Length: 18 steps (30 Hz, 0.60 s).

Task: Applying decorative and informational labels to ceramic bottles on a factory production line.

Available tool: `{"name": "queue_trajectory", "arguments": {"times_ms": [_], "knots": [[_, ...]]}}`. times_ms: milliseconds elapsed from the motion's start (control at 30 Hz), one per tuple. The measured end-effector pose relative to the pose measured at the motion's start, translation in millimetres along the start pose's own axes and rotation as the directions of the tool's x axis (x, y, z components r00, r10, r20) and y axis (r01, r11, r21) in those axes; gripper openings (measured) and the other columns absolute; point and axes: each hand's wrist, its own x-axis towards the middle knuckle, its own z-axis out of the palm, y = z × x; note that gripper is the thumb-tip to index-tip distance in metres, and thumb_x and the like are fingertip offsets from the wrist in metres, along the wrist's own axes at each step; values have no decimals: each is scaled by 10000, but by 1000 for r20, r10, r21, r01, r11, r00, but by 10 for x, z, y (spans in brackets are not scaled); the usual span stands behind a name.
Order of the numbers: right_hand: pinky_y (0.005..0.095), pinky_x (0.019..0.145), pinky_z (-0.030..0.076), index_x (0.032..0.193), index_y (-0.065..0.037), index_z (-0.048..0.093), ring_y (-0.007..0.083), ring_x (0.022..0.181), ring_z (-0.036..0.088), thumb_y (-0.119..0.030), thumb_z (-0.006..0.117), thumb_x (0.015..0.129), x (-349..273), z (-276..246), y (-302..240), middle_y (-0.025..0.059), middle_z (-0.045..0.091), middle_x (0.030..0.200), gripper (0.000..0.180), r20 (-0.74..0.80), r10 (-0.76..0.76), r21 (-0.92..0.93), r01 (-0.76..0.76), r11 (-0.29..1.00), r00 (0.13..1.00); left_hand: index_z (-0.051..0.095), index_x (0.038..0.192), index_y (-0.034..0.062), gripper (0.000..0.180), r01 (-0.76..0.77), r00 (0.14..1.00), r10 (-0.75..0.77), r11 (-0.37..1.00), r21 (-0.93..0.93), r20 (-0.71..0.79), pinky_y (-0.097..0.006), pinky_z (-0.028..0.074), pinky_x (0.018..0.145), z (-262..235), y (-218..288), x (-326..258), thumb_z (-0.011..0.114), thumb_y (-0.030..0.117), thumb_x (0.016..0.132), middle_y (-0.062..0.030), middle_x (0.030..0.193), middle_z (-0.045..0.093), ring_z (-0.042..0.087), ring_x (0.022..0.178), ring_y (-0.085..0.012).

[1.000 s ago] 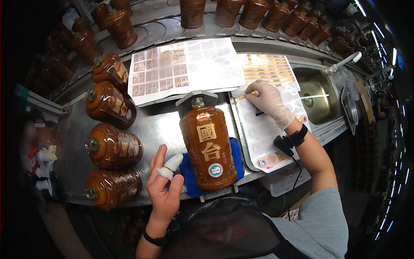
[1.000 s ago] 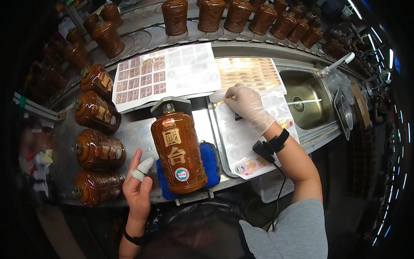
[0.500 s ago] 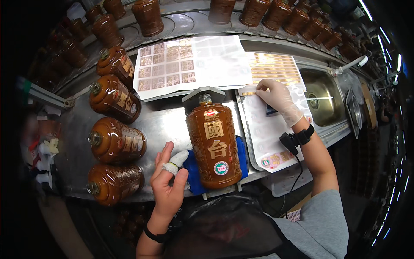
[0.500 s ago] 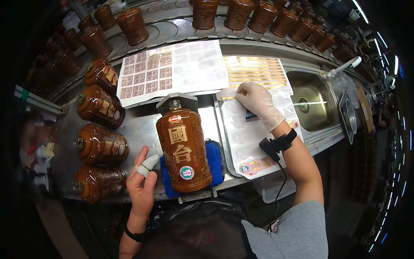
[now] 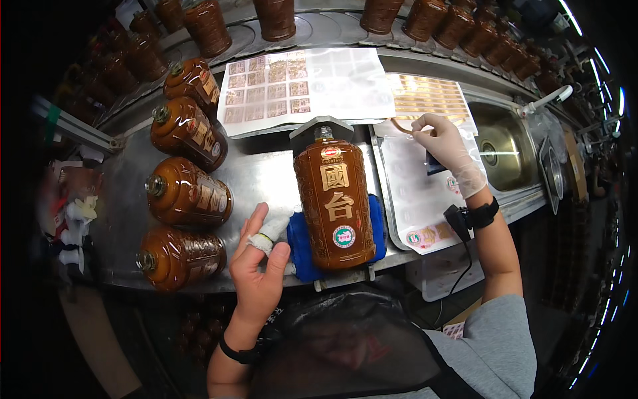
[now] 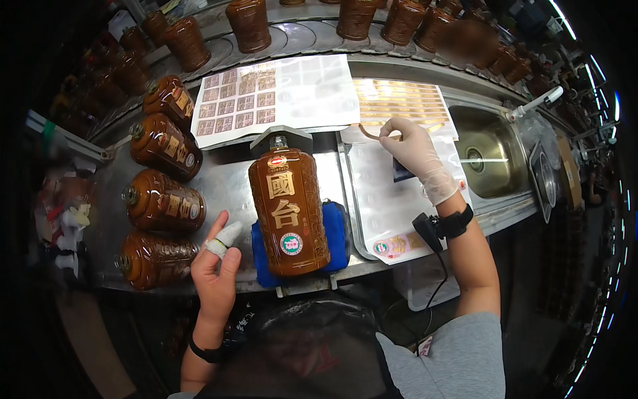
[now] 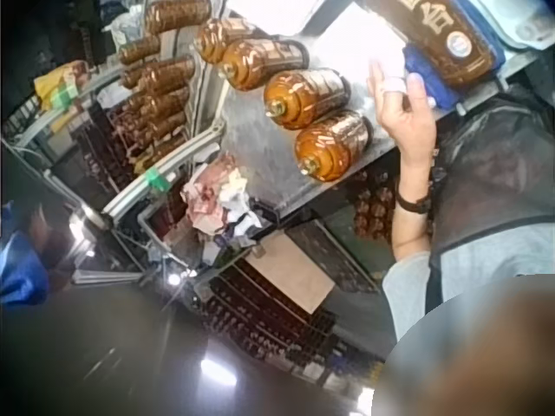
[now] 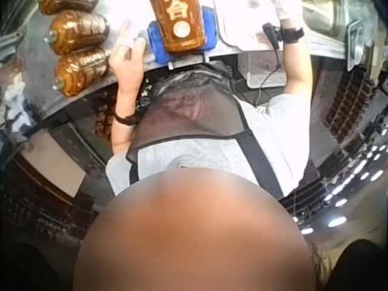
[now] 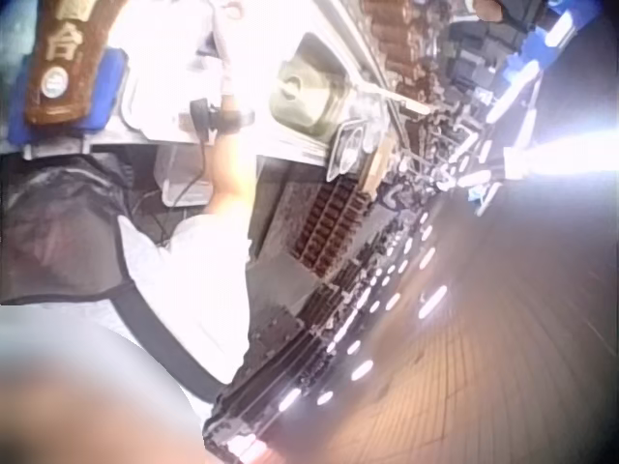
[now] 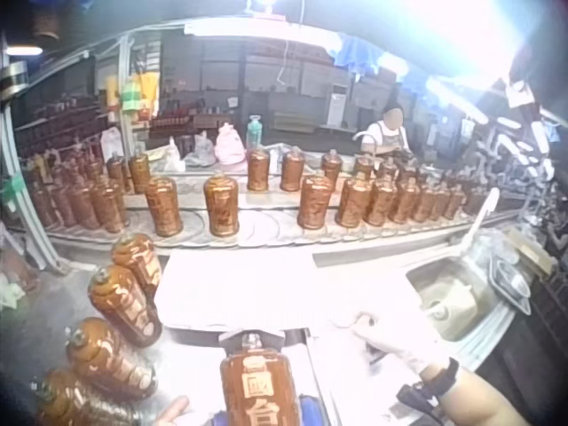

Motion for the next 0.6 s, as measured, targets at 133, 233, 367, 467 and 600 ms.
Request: {"name": "queue_trajectory", "arguments": {"times_ms": [133,233,367,467,600], "knots": [[212,641,427,877,-45,689,35,700,515,-102,711,864,-314,-301,-450,-49,621,780,62,202,24,186,-63,981,979,678,1232,-58,350,-97,994,97,995,8,-44,-418,409,1102,-53,197,96,673,107,923,-248,1384,601,576,1295,-328],[180,673,432,909,-11,690,3,771,539,-28,708,881,-622,-450,-820,-46,633,829,37,361,47,268,-152,951,931,647,1295,-42,413,-161,986,158,983,-83,-45,-392,494,987,-28,453,185,687,77,902,-211,1317,646,648,1167,-289],[183,547,336,910,-54,728,-9,615,426,-81,709,864,-1068,-579,-1342,-62,626,770,56,452,-53,332,-113,937,890,566,1397,-35,563,-356,917,361,933,-57,173,-348,496,968,184,819,337,706,38,856,-128,1148,687,647,1070,-215],[188,552,338,911,-45,726,-3,629,443,-76,711,861,-1233,-572,-1550,-46,643,786,60,479,-81,386,-126,914,874,564,1382,-35,576,-397,851,420,907,-140,316,-319,518,876,443,868,390,732,56,838,-153,1066,686,674,960,-270],[201,592,383,935,-34,720,21,681,505,-75,726,860,-1443,-544,-1657,-23,656,802,86,459,-78,405,-131,905,885,637,1325,-1,472,-320,888,358,932,-172,288,-288,515,723,439,792,192,687,-13,856,-61,888,684,637,763,-157]]}}
